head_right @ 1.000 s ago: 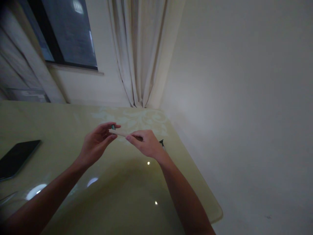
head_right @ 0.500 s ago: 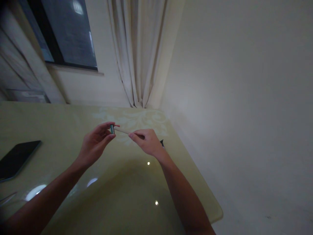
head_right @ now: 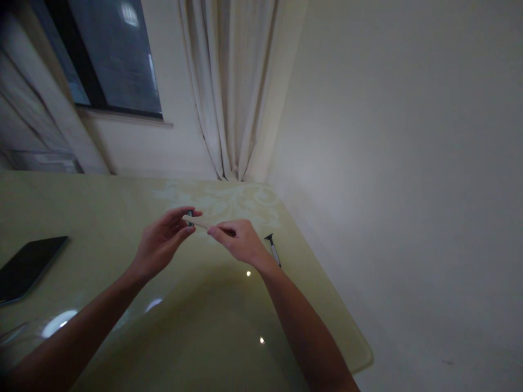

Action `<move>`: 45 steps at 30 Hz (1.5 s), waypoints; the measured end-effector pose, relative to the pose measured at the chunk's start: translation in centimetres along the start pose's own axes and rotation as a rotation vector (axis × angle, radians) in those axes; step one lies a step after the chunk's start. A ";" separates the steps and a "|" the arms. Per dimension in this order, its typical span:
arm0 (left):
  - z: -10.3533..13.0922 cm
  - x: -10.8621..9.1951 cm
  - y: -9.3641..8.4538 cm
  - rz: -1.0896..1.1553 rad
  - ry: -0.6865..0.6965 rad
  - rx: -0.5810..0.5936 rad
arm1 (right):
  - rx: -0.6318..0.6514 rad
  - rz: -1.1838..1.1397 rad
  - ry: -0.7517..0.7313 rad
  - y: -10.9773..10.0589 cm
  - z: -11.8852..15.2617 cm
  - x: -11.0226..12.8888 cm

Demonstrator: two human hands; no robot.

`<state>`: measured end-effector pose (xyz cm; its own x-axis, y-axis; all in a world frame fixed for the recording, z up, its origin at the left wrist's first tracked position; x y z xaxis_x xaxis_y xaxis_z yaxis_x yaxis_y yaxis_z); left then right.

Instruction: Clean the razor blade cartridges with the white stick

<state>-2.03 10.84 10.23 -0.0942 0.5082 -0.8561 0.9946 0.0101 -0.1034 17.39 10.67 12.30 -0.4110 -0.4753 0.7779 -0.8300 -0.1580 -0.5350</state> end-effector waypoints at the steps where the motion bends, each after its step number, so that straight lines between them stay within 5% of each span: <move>1: 0.0 0.0 0.0 -0.004 0.002 0.000 | -0.005 0.013 -0.006 0.0 0.0 0.0; 10: 0.1 1.6 0.2 -0.035 -0.041 0.054 | -0.024 0.008 0.004 0.1 -0.4 -1.5; 25: 0.7 7.5 -0.4 -0.058 -0.186 0.078 | -0.011 0.031 0.114 2.8 -1.0 -7.1; 30: 0.5 7.0 -0.2 -0.020 -0.142 0.091 | 0.067 -0.055 0.097 3.5 -0.8 -6.7; 45: 0.2 4.3 -0.2 -0.002 -0.114 0.064 | -0.061 0.047 0.038 0.6 -0.9 -3.6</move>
<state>-2.59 12.87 6.48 -0.1042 0.4072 -0.9074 0.9899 -0.0462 -0.1344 18.04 13.11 9.47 -0.4628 -0.4479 0.7650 -0.8306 -0.0824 -0.5507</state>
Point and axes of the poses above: each hand's wrist, its own z-axis away from the middle knuckle, its own y-axis out of the palm, x = y × z, the point moved 8 cm from there along -z, towards the middle knuckle, and after that the axes turned 1 degree about -x, right-handed, at the moved point
